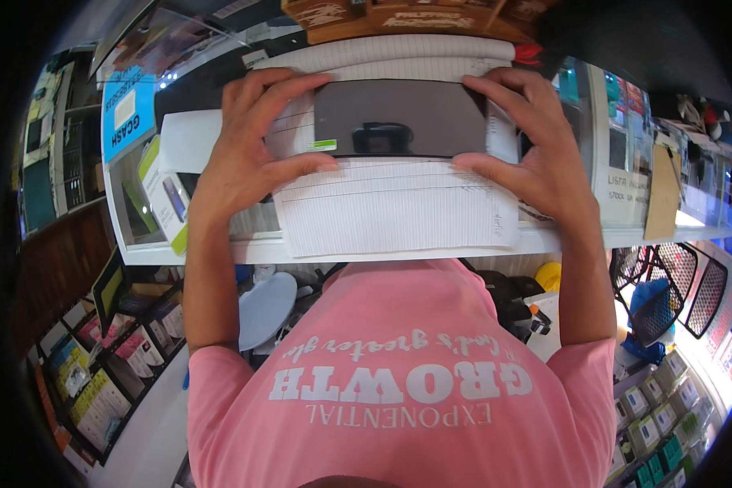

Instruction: The person receives a smartphone from a counter staff member, then retrieves a screen protector package from a shelf. They place the phone on a notepad, open the package, and apply the screen protector to the phone's display, smoothing it with their fingers.

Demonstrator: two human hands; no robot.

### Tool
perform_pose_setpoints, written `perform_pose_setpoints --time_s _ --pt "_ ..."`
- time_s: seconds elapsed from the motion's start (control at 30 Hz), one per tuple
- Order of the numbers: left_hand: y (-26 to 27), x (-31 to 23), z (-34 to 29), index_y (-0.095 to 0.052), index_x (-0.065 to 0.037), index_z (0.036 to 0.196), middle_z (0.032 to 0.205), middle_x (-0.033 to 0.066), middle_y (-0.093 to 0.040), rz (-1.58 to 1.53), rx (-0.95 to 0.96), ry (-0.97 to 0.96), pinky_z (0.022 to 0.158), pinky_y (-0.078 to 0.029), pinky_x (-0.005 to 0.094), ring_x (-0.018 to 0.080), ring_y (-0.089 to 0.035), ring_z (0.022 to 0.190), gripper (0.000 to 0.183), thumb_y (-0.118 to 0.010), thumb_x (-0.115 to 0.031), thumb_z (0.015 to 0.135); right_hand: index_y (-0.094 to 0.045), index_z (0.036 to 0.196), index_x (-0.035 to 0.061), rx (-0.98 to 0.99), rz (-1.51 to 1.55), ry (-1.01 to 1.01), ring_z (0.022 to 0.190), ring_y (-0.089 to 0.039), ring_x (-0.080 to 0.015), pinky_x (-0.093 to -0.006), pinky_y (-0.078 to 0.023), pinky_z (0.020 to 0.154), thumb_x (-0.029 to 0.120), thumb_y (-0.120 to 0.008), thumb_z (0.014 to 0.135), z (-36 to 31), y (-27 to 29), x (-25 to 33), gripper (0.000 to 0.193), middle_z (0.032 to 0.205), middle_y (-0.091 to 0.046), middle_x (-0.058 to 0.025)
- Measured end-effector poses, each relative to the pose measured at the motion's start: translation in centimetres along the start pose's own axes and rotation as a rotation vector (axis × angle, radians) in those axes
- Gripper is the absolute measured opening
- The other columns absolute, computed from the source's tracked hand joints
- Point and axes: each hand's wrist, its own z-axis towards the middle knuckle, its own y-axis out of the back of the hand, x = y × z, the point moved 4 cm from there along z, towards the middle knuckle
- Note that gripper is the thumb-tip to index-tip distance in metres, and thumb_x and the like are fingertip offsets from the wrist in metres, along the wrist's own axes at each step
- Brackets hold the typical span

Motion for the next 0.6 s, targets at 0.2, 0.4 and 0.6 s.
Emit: perform_pose_setpoints --time_s 0.2,0.4,0.6 --pt "0.5 -0.3 -0.4 -0.066 -0.024 0.14 0.138 0.0073 -0.056 -0.004 -0.006 0.085 0.112 -0.041 0.047 0.0349 -0.044 0.13 0.081 -0.095 -0.038 0.066 -0.067 0.139 0.0144 0.025 0.034 0.056 0.127 -0.052 -0.0311 -0.041 -0.043 0.109 0.039 -0.094 0.071 0.4 -0.5 -0.3 0.077 0.134 -0.057 -0.0108" --pt "0.4 -0.4 0.0 -0.066 -0.023 0.141 0.138 0.0078 -0.056 0.011 -0.002 0.078 0.112 -0.041 0.0469 0.0341 -0.044 0.131 0.082 -0.095 -0.039 0.066 -0.066 0.139 0.0145 0.01 -0.001 0.067 0.129 -0.052 -0.0319 -0.0424 -0.043 0.109 0.04 -0.094 0.071 0.2 -0.6 -0.7 0.078 0.136 -0.056 -0.0117" --pt "0.9 -0.2 -0.8 -0.058 -0.02 0.148 0.142 0.0122 -0.052 0.033 -0.001 -0.03 0.114 -0.04 0.0481 0.0375 -0.044 0.132 0.092 -0.095 -0.045 0.066 -0.067 0.137 0.0138 -0.014 0.053 0.046 0.125 -0.058 -0.0303 -0.0387 -0.049 0.1 0.031 -0.094 0.071 0.2 -0.4 0.1 0.074 0.135 -0.059 -0.0104"
